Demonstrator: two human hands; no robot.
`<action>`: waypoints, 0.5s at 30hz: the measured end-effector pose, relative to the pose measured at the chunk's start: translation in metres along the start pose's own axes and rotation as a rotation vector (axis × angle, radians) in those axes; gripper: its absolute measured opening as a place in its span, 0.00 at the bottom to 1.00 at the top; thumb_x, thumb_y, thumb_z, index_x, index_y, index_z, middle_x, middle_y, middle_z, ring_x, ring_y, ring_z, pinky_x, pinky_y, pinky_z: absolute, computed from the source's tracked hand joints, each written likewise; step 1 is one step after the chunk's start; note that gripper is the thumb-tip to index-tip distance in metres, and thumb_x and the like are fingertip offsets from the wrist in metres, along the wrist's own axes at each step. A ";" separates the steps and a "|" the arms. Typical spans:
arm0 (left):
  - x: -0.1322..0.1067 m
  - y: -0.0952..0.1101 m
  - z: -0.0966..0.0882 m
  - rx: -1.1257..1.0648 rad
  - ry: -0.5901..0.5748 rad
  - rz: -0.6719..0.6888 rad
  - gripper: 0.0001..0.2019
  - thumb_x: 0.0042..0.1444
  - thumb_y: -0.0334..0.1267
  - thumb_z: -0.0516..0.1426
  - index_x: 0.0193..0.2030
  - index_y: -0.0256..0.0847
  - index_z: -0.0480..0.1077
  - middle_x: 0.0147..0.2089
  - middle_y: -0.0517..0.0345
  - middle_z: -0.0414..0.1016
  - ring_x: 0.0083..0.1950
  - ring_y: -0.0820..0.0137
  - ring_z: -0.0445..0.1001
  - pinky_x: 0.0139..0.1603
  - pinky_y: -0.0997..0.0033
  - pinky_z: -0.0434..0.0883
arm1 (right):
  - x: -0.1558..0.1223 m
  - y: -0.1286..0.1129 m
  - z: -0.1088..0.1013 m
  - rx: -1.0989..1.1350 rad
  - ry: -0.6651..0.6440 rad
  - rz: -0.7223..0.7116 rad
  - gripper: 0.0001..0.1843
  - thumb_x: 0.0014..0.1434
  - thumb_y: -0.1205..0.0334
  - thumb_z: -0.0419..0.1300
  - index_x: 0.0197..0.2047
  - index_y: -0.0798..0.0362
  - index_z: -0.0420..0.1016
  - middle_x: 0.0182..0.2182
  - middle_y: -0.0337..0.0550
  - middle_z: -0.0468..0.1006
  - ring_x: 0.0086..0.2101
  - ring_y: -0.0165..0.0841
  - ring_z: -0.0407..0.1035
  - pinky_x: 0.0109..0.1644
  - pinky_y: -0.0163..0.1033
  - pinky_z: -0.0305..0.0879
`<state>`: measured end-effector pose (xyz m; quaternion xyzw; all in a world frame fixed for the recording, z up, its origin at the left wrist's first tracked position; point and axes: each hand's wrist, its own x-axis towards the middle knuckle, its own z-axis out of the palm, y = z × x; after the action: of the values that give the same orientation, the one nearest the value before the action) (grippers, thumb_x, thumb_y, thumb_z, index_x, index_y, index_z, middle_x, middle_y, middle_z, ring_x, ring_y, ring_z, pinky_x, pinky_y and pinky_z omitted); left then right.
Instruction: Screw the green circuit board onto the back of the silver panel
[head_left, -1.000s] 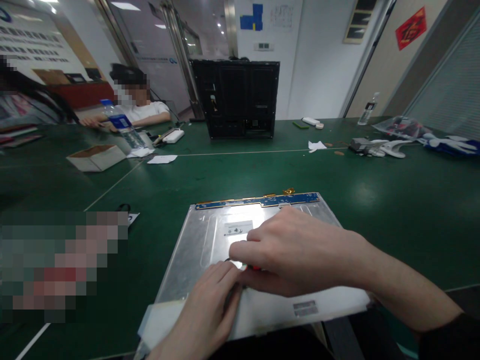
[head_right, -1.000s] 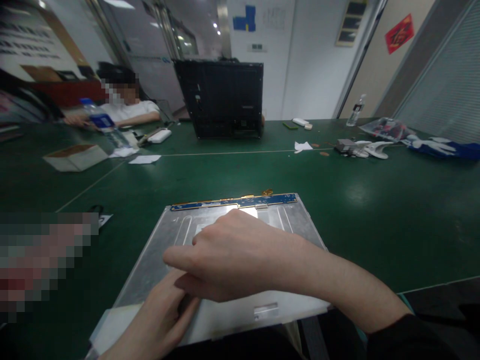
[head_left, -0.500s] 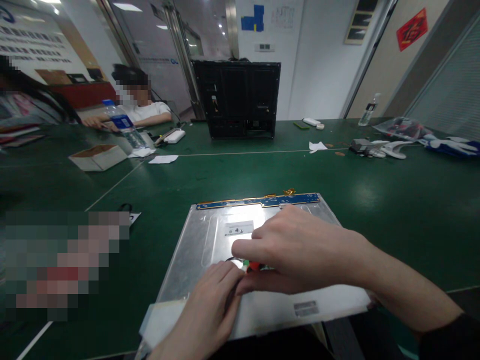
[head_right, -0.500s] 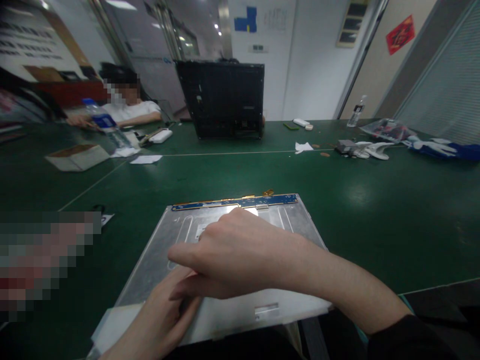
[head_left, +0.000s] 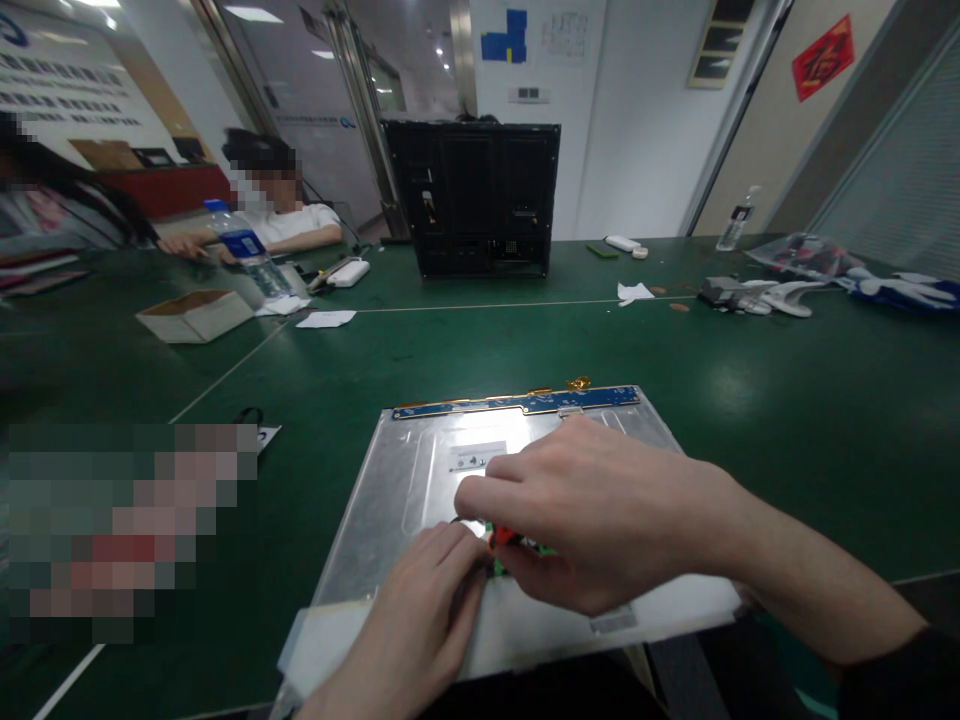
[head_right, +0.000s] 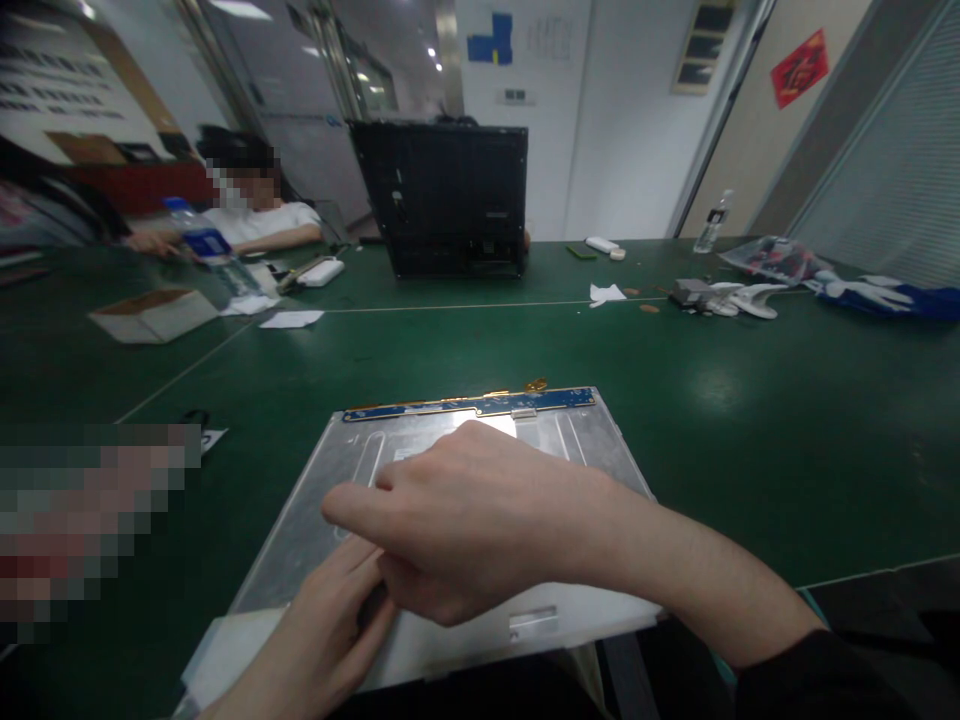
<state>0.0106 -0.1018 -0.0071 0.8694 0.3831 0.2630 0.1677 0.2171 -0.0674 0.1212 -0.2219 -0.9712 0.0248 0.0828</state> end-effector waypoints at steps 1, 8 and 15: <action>0.000 0.000 0.001 0.003 0.003 0.003 0.08 0.59 0.29 0.48 0.39 0.42 0.66 0.38 0.53 0.73 0.39 0.62 0.72 0.38 0.65 0.71 | 0.000 0.001 0.001 -0.009 0.003 0.004 0.07 0.61 0.61 0.52 0.43 0.52 0.64 0.28 0.37 0.75 0.22 0.28 0.57 0.24 0.38 0.40; -0.004 -0.004 0.005 0.016 0.031 0.015 0.07 0.60 0.30 0.48 0.38 0.43 0.65 0.35 0.55 0.72 0.37 0.63 0.73 0.36 0.66 0.70 | 0.002 0.003 0.006 -0.043 0.013 -0.007 0.11 0.66 0.54 0.51 0.38 0.51 0.67 0.22 0.35 0.72 0.21 0.27 0.57 0.24 0.38 0.39; -0.001 -0.001 0.001 0.007 0.013 0.014 0.08 0.57 0.29 0.49 0.39 0.43 0.66 0.38 0.53 0.74 0.39 0.62 0.74 0.38 0.66 0.72 | 0.000 -0.001 0.003 -0.010 0.002 -0.020 0.07 0.60 0.63 0.53 0.42 0.53 0.63 0.29 0.37 0.74 0.22 0.27 0.56 0.23 0.38 0.40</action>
<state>0.0099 -0.1019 -0.0084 0.8710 0.3790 0.2684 0.1604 0.2162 -0.0683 0.1187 -0.2125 -0.9734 0.0188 0.0830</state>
